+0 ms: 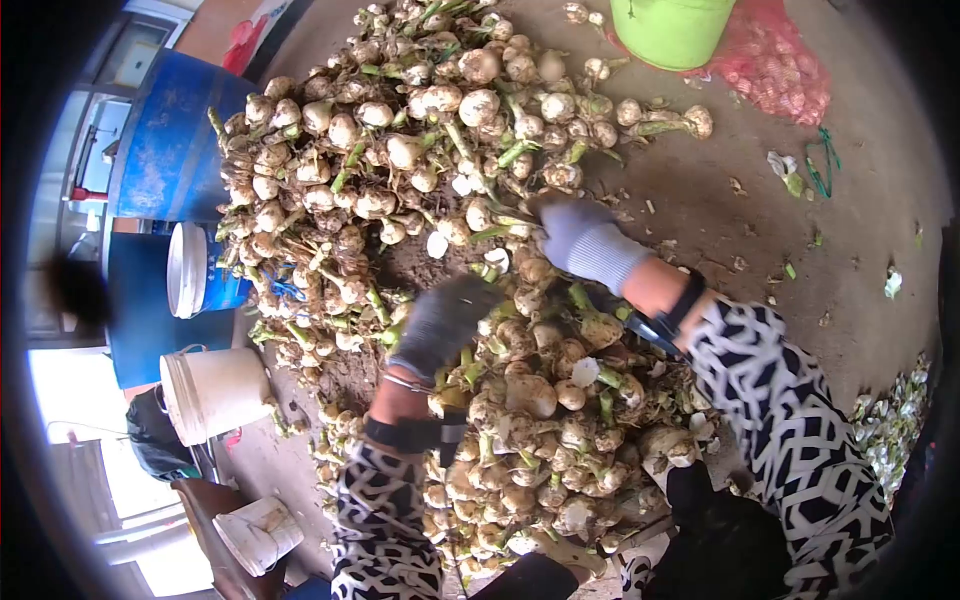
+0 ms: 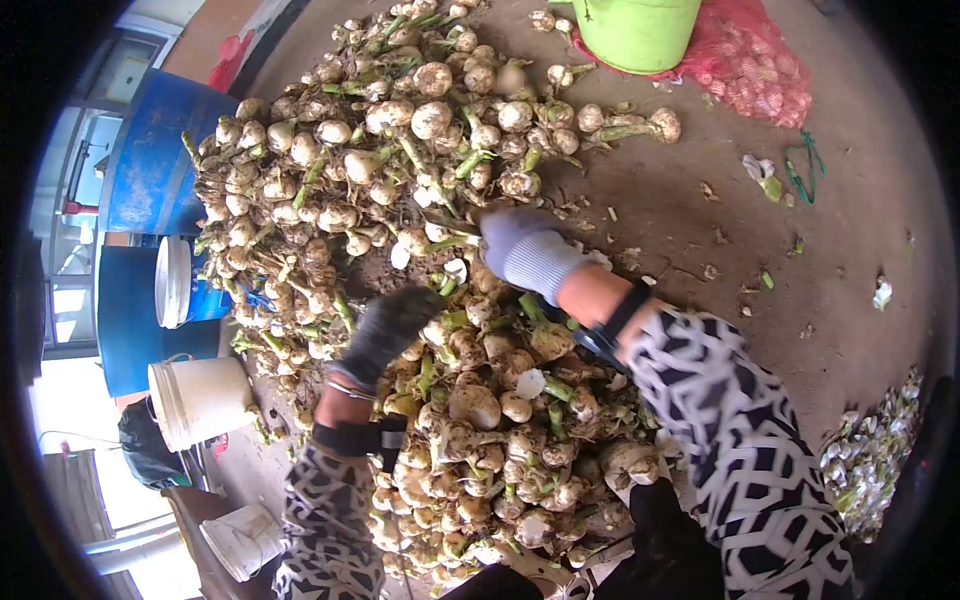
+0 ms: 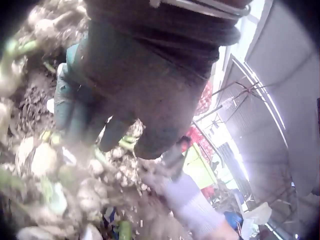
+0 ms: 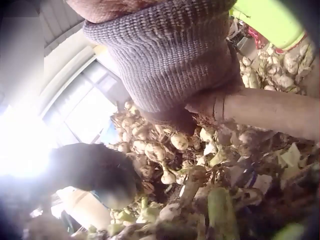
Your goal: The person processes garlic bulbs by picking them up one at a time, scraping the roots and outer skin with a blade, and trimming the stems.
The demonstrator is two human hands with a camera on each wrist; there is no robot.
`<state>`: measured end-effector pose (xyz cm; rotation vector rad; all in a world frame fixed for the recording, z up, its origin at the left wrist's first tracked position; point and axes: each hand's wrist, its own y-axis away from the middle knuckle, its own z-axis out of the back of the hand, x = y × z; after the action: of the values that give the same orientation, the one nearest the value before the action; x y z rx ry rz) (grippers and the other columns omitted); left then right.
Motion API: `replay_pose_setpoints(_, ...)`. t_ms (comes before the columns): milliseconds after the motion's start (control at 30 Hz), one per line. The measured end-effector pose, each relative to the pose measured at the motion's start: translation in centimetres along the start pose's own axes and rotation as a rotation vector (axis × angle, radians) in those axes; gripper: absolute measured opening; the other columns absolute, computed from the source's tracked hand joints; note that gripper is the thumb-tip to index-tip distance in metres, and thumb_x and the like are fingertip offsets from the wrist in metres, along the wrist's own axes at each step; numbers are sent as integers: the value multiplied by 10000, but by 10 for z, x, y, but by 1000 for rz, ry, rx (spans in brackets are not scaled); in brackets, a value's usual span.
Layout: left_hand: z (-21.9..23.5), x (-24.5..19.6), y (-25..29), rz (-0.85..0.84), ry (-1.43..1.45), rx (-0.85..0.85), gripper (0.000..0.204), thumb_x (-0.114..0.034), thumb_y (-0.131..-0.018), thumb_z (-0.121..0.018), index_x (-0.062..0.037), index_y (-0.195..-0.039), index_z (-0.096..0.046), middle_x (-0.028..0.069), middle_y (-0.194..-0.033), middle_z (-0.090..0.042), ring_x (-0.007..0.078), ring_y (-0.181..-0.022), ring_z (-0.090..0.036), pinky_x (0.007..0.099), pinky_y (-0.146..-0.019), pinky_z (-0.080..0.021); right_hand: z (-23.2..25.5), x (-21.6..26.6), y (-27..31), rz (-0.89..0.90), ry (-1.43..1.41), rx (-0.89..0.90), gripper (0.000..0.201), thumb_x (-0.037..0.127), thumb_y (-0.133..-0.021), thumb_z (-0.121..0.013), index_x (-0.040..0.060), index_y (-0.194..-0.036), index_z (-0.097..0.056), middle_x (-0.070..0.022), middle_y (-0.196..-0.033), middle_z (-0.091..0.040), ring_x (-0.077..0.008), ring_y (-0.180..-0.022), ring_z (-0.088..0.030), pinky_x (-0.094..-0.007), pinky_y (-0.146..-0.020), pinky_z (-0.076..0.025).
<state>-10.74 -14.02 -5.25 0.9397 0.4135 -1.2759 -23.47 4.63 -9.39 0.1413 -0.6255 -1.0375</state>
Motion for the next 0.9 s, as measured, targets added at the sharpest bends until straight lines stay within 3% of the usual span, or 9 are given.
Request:
replay_pose_setpoints(200,-27,35,14,74,172,-75,266,-220,-882,-663,-45,-1083,-667,111,-1002,-700,186,-881,-678,308,-800,-533,-19,18,-66,-41,152,107,272,197,-850,-588,34,-1056,-659,-184,-996,-693,-320,-977,-675,-414,-815,-537)
replay_pose_setpoints(267,-10,11,23,444,810,-168,413,-243,-972,-553,-22,-1316,-497,107,-1124,-657,185,-1013,-642,291,-826,-527,2,17,-46,-73,-193,5,236,183,-850,-612,12,-1002,-670,-174,-897,-704,-298,-870,-701,-406,-746,-550)
replay_pose_setpoints(300,-12,61,23,-187,331,-14,503,-348,-986,-503,-98,-1405,-379,158,-1235,-591,253,-1085,-617,351,-844,-536,-4,13,-49,-146,-384,35,231,184,-847,-656,2,-989,-663,-144,-809,-700,-245,-710,-701,-380,-642,-556)
replay_pose_setpoints(467,-37,-3,31,53,1401,-244,653,-441,-950,-531,-103,-1450,-284,205,-1382,-452,340,-1244,-482,490,-1047,-408,16,23,61,43,-958,175,232,162,-901,-630,38,-1097,-625,-87,-723,-670,-127,-552,-618,-296,-534,-520)
replay_pose_setpoints(567,-44,-19,40,24,1672,-230,434,-249,-975,-510,-63,-1356,-415,147,-1304,-534,310,-1099,-585,463,-973,-476,-12,20,99,464,-674,-288,267,161,-826,-691,141,-1086,-637,-109,-746,-674,-228,-556,-628,-357,-523,-520)
replay_pose_setpoints(600,-45,-17,43,17,1674,-225,434,-249,-975,-510,-63,-1356,-415,147,-1304,-534,310,-1099,-585,463,-973,-476,-18,21,115,532,-664,-329,234,158,-811,-696,169,-1038,-638,-128,-768,-675,-308,-601,-649,-392,-567,-532)
replay_pose_setpoints(700,-30,-40,65,-366,-157,-468,298,-104,-920,-558,-20,-1205,-558,81,-1021,-665,253,-860,-673,342,-744,-562,-10,23,147,703,-606,-373,185,140,-814,-660,181,-994,-648,-96,-744,-668,-322,-663,-669,-402,-564,-520)
replay_pose_setpoints(800,-33,-46,80,-215,1025,-394,549,-255,-869,-707,-42,-1303,-447,100,-1082,-635,213,-909,-665,290,-762,-563,19,12,153,669,-470,-487,132,158,-805,-664,183,-934,-653,-88,-731,-661,-294,-646,-670,-389,-552,-518)
replay_pose_setpoints(900,-31,-52,100,-166,794,-294,620,-192,-882,-690,-59,-1369,-331,152,-1155,-611,234,-974,-658,320,-822,-561,41,19,152,663,-176,-513,80,193,-783,-651,146,-844,-632,-74,-664,-630,-264,-592,-661,-376,-504,-505)
